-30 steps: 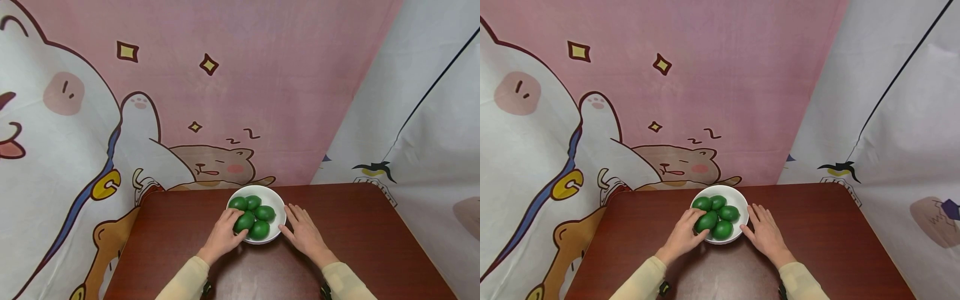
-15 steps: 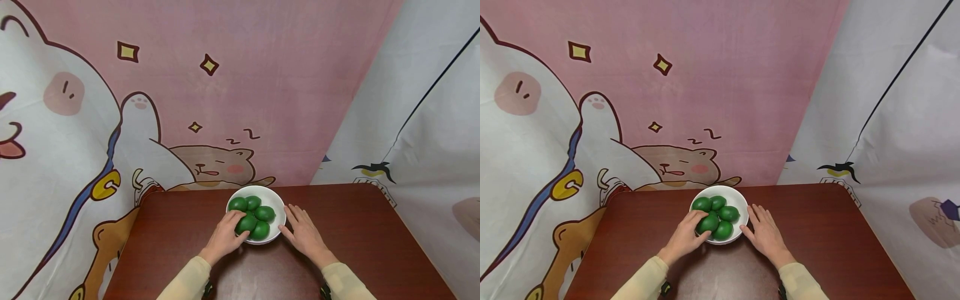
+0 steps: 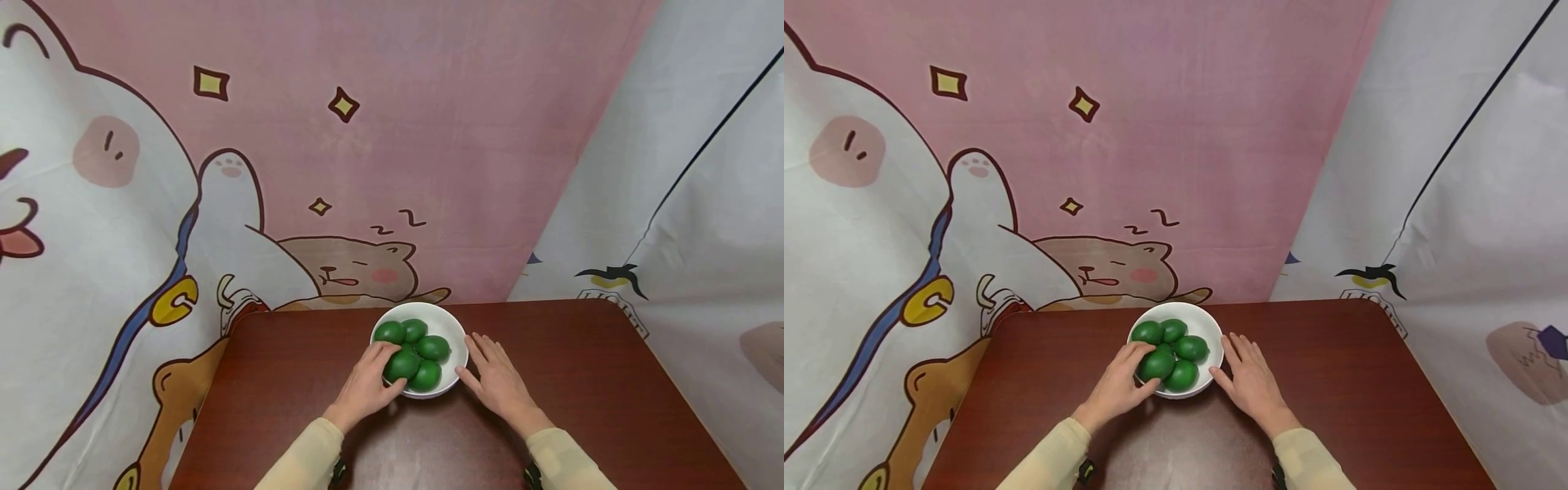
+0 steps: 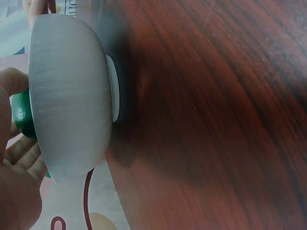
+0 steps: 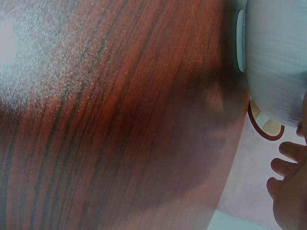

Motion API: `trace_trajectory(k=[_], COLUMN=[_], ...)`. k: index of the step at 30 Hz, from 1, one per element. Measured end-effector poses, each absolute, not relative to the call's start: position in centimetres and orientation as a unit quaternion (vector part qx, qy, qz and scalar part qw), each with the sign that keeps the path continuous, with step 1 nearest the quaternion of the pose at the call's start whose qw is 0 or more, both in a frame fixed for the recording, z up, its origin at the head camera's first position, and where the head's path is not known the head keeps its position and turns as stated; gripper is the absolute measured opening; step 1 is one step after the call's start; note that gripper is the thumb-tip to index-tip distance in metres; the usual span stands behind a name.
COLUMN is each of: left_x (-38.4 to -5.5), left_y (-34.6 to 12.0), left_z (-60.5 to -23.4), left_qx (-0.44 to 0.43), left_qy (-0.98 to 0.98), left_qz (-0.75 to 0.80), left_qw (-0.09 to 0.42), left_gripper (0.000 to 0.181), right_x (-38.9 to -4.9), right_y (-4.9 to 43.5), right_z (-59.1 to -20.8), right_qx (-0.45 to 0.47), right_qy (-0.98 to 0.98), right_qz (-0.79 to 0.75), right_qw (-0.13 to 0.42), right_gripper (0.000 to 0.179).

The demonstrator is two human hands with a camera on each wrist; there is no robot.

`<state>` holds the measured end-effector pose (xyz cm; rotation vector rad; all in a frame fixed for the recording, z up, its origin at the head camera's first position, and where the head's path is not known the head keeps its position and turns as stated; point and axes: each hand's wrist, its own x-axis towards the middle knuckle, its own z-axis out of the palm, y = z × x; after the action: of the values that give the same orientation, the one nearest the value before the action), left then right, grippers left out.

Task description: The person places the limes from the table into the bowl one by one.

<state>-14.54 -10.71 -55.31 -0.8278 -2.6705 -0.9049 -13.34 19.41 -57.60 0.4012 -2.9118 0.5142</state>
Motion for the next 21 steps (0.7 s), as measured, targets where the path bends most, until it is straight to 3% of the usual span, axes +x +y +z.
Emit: trace_trajectory(k=[21], left_x=[-14.5], left_y=[-13.2], left_z=[-55.0], left_qx=[-0.251], left_qy=[-0.91], left_qz=[-0.308], left_qw=[0.12], left_gripper=[0.068], right_x=[-13.4], right_y=[20.2], right_z=[-57.5], right_qx=[0.124], right_qy=[-0.971], right_qz=[0.189], right_qw=[0.076], right_gripper=[0.075])
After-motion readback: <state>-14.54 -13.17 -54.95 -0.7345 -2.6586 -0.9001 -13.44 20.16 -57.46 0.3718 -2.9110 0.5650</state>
